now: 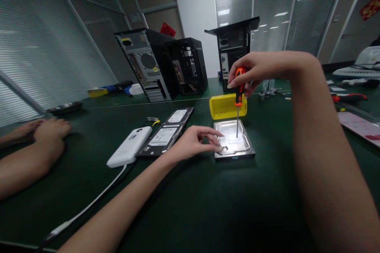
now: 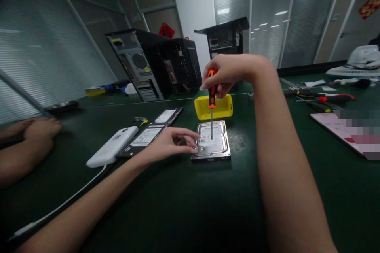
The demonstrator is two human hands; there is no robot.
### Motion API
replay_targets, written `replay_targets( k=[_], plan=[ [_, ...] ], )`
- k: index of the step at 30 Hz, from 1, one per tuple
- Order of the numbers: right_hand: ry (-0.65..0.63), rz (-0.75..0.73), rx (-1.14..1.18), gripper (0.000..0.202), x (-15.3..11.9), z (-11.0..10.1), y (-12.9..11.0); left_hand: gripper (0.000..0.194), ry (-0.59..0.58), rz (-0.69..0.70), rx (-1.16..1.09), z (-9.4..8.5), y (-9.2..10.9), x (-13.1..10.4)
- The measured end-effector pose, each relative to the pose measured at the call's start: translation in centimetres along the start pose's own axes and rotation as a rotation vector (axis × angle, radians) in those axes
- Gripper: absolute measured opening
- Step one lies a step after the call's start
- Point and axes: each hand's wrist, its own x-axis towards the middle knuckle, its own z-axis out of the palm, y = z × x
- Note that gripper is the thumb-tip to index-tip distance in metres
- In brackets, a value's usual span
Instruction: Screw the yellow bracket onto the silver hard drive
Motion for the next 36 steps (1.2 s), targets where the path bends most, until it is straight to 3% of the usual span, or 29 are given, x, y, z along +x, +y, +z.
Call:
replay_targets(
  k=[6, 14, 19, 24, 29, 36],
  plan=[
    [-0.110, 0.076, 0.010, 0.024, 1.2, 0.8, -0.6, 0.040, -0.239, -0.030, -0.126, -0.7, -1.9, 0.5],
    [-0.127, -0.049, 0.003, 0.027, 0.8, 2.3, -3.4, 0.036, -0.253, 0.017, -0.160, 0.4, -1.9, 0.6],
    [-0.172, -0.055, 0.016, 0.028, 0.8, 3.3, -4.4, 0.033, -0.202, 0.035, -0.128, 0.4, -2.3, 0.5],
    [-0.224, -0.044, 0.054, 0.026, 2.5, 3.9, -3.5, 0.029, -0.090, 0.058, -0.026, 1.6, -1.8, 0.8],
    [-0.205, 0.044, 0.060, 0.021, 2.6, 2.8, -1.6, 0.027, 0.043, 0.108, 0.021, 2.1, -2.3, 2.4],
    [-0.129, 0.118, 0.007, 0.020, 2.1, 1.5, 0.3, 0.034, 0.220, 0.023, -0.014, 1.7, -4.1, 3.0]
  ],
)
